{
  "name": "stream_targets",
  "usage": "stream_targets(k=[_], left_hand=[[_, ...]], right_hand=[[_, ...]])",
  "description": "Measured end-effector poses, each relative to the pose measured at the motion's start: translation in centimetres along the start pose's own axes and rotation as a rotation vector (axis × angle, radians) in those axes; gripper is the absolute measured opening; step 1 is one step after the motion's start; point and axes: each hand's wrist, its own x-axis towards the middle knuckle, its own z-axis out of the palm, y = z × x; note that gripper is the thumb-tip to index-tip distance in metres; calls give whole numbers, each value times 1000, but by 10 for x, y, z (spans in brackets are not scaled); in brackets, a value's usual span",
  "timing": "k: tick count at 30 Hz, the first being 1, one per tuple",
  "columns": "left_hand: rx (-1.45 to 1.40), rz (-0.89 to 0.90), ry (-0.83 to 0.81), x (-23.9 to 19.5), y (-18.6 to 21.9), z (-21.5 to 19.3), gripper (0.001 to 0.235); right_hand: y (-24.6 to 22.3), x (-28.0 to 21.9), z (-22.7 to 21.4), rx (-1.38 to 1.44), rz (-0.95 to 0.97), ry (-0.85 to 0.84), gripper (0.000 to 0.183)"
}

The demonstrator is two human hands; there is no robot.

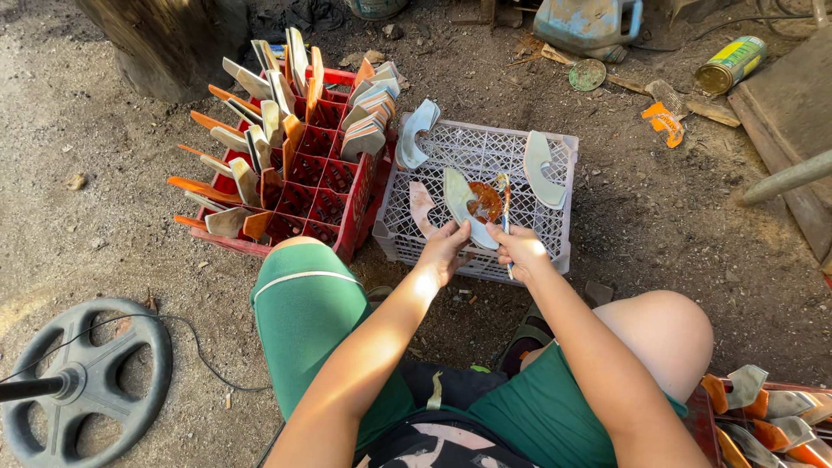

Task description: The person sits on the ground and uses a small brush to apply orange paint to curved white plastic pieces. They repeatedly dip the brush into a small container of paint, coat each piece, and place it into a red crate. The process is repeated for multiple pieces.

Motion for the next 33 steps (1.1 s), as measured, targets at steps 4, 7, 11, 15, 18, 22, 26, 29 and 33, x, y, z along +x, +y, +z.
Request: stream_targets(k=[4, 7, 11, 15, 18, 22, 26, 29, 33], left_hand=[[68, -292, 68, -21, 11, -5, 73], [170, -425, 71, -44, 19, 0, 79], [683, -269, -155, -66, 47, 0, 62], [1983, 274, -213, -61, 96, -2, 55], [2312, 805, -244, -45, 126, 5, 69], [2415, 574, -517, -15, 135, 27, 100], [2406, 548, -600, -5, 130, 31, 83], [2441, 448, -663, -6, 129, 31, 75], [2393, 377, -669, -13, 131, 32, 71]], right_hand=[[-3, 0, 2, -92, -19, -9, 21], [-4, 0, 6, -165, -33, -15, 24], [-15, -3, 5, -430, -113, 115, 26], [-24, -10, 2, -589, -166, 125, 32], [-35, -13, -1, -692, -206, 96, 34], [-44, -20, -4, -733, -225, 51, 36], [-56, -28, -3, -703, -149, 68, 32], [-64, -32, -2, -639, -108, 83, 29], [-66, -28, -3, -659, -115, 103, 35]])
